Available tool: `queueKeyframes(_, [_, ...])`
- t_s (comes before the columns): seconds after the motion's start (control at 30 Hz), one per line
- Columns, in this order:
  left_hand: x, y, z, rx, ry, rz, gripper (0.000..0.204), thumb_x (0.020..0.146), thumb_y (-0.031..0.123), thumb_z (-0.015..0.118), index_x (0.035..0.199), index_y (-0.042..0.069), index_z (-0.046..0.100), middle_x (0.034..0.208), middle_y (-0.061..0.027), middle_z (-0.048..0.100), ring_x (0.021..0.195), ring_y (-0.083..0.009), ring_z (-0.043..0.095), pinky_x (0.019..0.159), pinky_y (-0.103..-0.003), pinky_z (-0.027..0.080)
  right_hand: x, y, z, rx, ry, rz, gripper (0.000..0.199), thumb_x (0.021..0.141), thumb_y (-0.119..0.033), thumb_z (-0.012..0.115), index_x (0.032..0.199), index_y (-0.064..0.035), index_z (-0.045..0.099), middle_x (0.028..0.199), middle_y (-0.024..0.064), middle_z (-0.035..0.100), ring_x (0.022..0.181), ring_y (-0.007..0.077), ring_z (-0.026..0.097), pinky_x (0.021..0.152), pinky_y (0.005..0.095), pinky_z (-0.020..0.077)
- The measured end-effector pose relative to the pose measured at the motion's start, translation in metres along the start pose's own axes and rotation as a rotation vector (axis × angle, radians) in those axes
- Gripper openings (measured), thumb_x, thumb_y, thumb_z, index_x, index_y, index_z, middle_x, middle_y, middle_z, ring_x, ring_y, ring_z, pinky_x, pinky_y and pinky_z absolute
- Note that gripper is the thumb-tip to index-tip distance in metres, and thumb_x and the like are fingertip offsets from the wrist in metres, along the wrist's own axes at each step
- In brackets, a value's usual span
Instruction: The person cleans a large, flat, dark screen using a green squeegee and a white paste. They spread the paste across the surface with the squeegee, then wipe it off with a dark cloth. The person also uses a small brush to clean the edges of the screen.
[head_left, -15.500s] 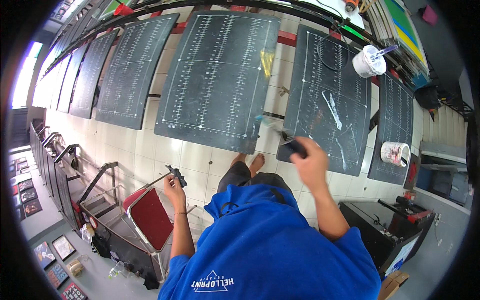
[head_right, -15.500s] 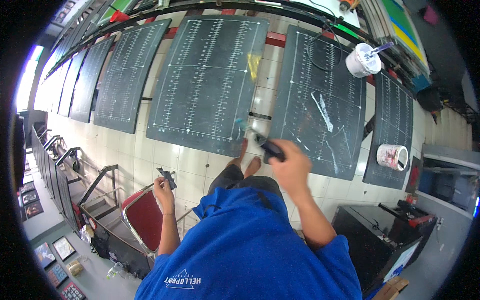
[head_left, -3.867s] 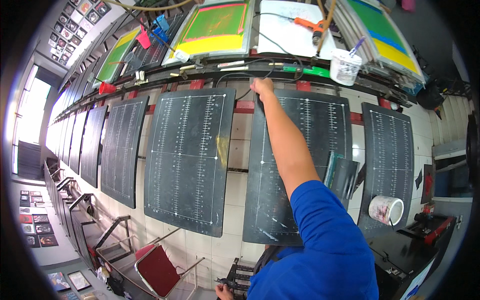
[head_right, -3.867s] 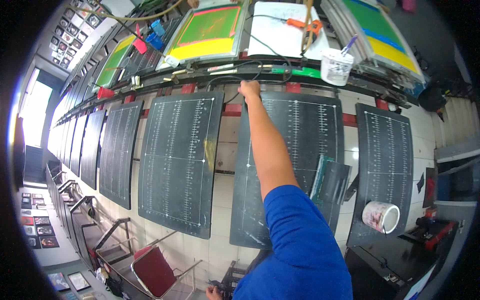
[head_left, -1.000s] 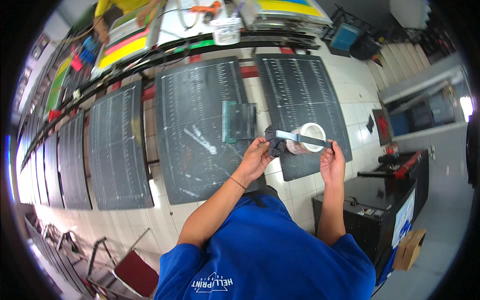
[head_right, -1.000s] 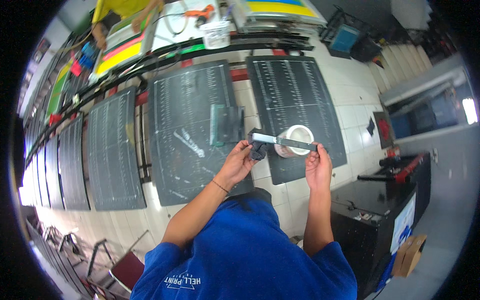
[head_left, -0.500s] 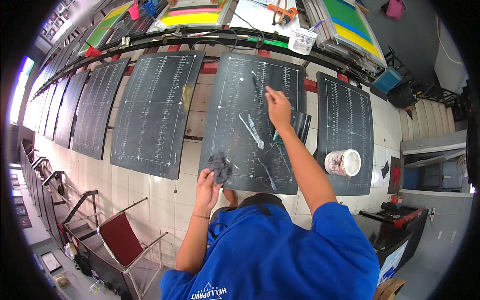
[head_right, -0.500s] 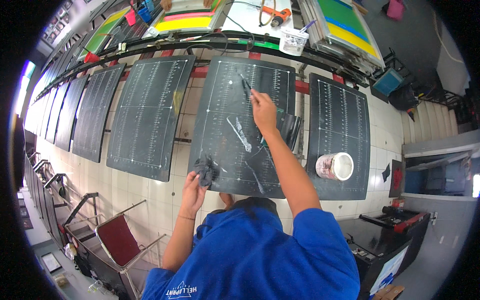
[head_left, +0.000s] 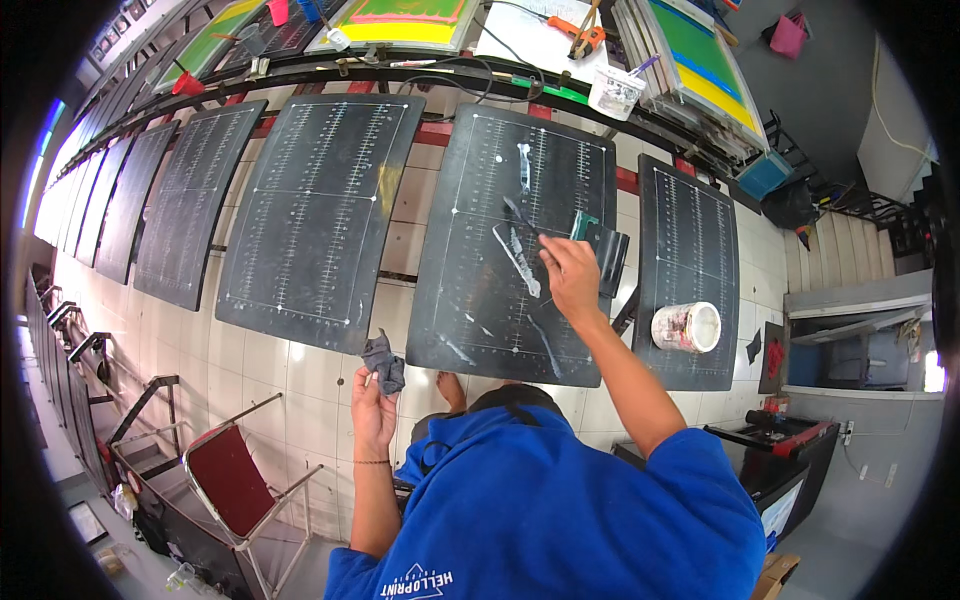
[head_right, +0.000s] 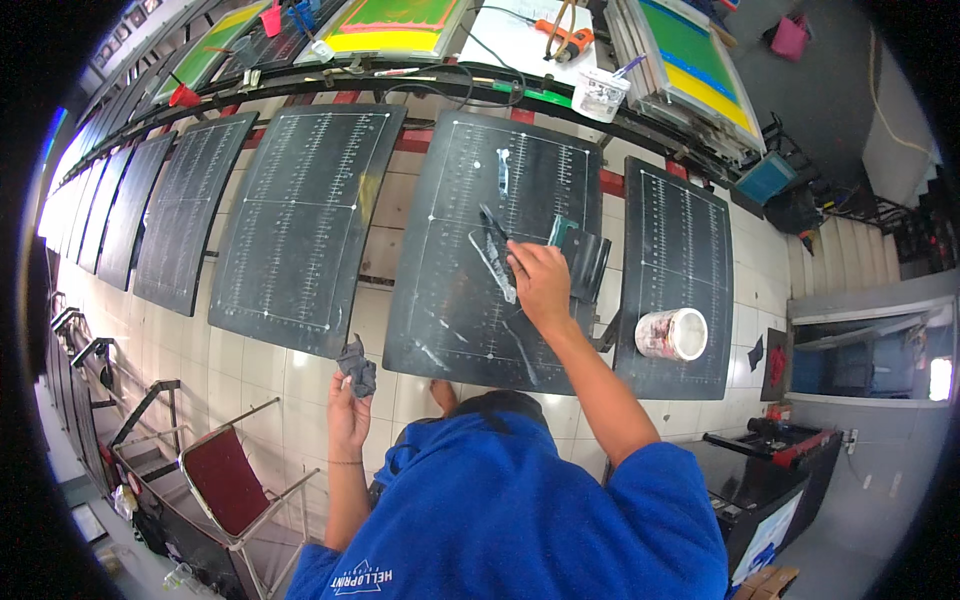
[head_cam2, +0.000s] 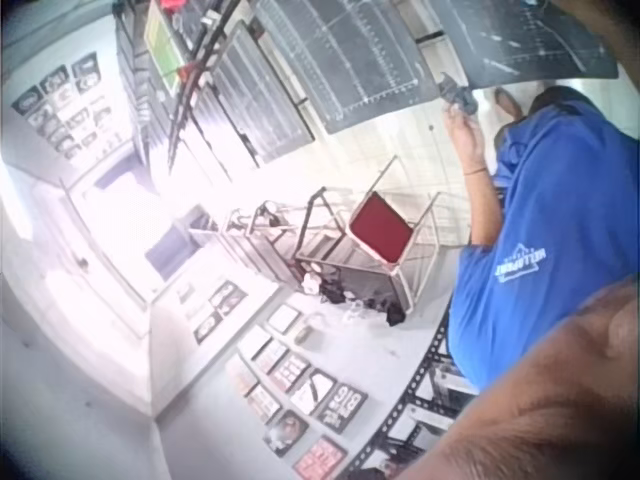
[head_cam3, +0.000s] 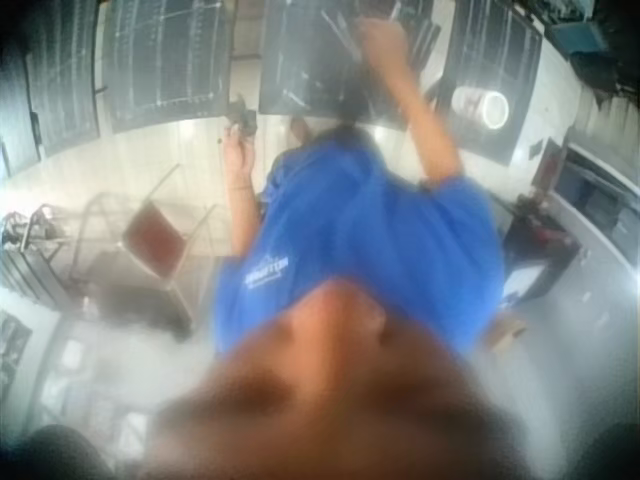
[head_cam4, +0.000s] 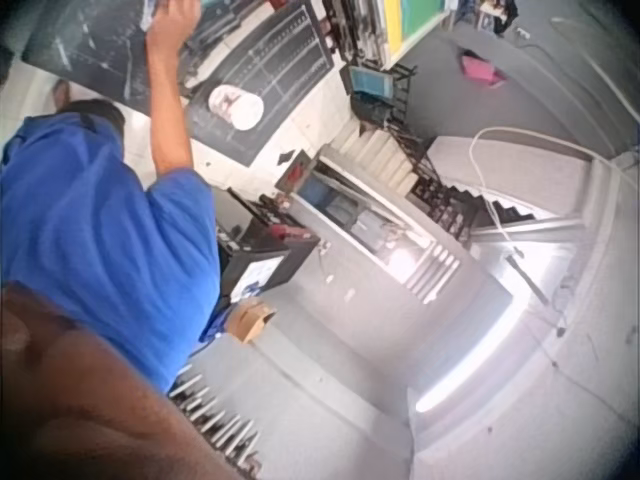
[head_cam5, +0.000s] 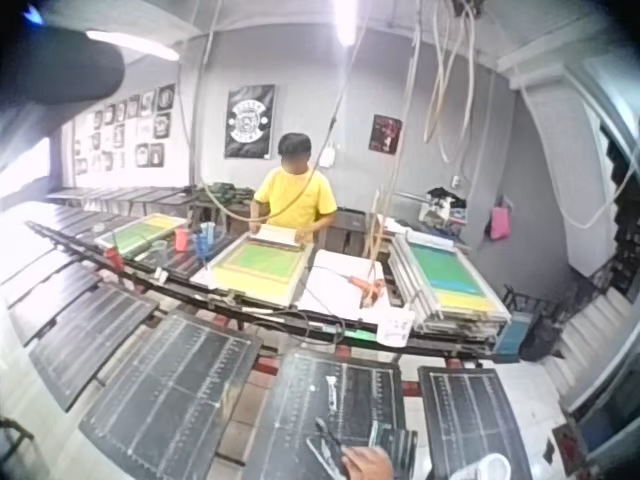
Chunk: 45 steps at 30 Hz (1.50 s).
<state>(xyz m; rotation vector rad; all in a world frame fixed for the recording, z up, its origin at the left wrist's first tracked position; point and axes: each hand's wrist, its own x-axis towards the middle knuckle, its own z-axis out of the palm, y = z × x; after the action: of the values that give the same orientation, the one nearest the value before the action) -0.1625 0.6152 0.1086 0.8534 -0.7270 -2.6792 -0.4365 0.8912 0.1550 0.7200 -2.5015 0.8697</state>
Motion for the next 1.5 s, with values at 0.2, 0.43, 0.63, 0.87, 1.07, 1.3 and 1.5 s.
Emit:
queueKeyframes(0.2, [-0.003,0.015,0.01,0.021,-0.006,0.014,0.016,0.101,0.002,0.043,0.117,0.005,0.046,0.119,-0.0163,0.06,0.11,-0.0255,0.063,0.095,-0.039,0.055,-0.016,-0.018,0.061,0.964,0.237,1.207,0.032,0.096,-0.023,0.063,0.118,-0.0005,0.066,0.093,0.0059,0.068,0.07,0.0082,0.057,0.052,0.0243,0.0476])
queueKeyframes(0.43, [-0.01,0.017,-0.019,0.035,0.04,0.024,0.017,0.101,0.003,0.045,0.118,0.005,0.046,0.12,-0.0161,0.06,0.109,-0.0257,0.063,0.094,-0.039,0.056,-0.082,-0.026,0.042,0.746,0.174,1.435,0.025,0.096,-0.025,0.061,0.108,-0.0034,0.066,0.099,0.006,0.069,0.075,0.009,0.058,0.048,0.0259,0.0477])
queueKeyframes(0.63, [-0.001,0.009,-0.019,0.083,-0.006,-0.006,0.018,0.101,0.003,0.046,0.119,0.006,0.046,0.12,-0.0148,0.061,0.108,-0.0243,0.064,0.092,-0.038,0.056,-0.113,-0.041,-0.054,0.921,0.305,1.092,0.039,0.096,-0.03,0.064,0.125,-0.0029,0.062,0.105,0.0086,0.067,0.081,0.0084,0.057,0.053,0.0238,0.0491])
queueKeyframes(0.87, [0.014,0.006,0.0,0.149,-0.082,-0.048,0.017,0.101,0.005,0.047,0.118,0.005,0.047,0.12,-0.0159,0.061,0.107,-0.0238,0.064,0.091,-0.036,0.057,-0.129,0.015,-0.281,0.242,0.783,0.884,0.022,0.098,-0.02,0.058,0.104,-0.0023,0.069,0.088,0.0044,0.065,0.072,0.0071,0.057,0.052,0.0208,0.0482])
queueKeyframes(1.07, [0.033,-0.005,0.041,0.206,-0.162,-0.112,0.014,0.101,0.005,0.048,0.114,0.006,0.048,0.115,-0.0129,0.062,0.103,-0.0226,0.065,0.088,-0.037,0.058,-0.142,0.072,-0.308,-0.462,0.338,0.825,0.019,0.092,-0.018,0.062,0.098,-0.002,0.069,0.074,0.0118,0.067,0.062,0.0189,0.061,0.059,0.0347,0.0478])
queueKeyframes(1.3, [0.035,-0.015,0.072,0.262,-0.145,-0.1,0.012,0.101,0.006,0.05,0.112,0.01,0.049,0.111,-0.0082,0.063,0.095,-0.0197,0.066,0.074,-0.032,0.062,-0.145,0.118,-0.269,-0.297,0.184,0.862,0.019,0.09,-0.019,0.064,0.093,-0.0014,0.071,0.076,0.0132,0.068,0.066,0.0235,0.065,0.063,0.0352,0.0507])
queueKeyframes(1.5, [0.034,-0.032,0.066,0.269,-0.145,-0.137,0.012,0.101,0.007,0.05,0.112,0.01,0.05,0.11,-0.0074,0.064,0.093,-0.0183,0.066,0.073,-0.031,0.062,-0.172,0.122,-0.297,0.248,0.535,1.065,0.02,0.093,-0.016,0.062,0.097,0.0016,0.07,0.075,0.0035,0.065,0.065,0.0088,0.059,0.058,0.0234,0.0492])
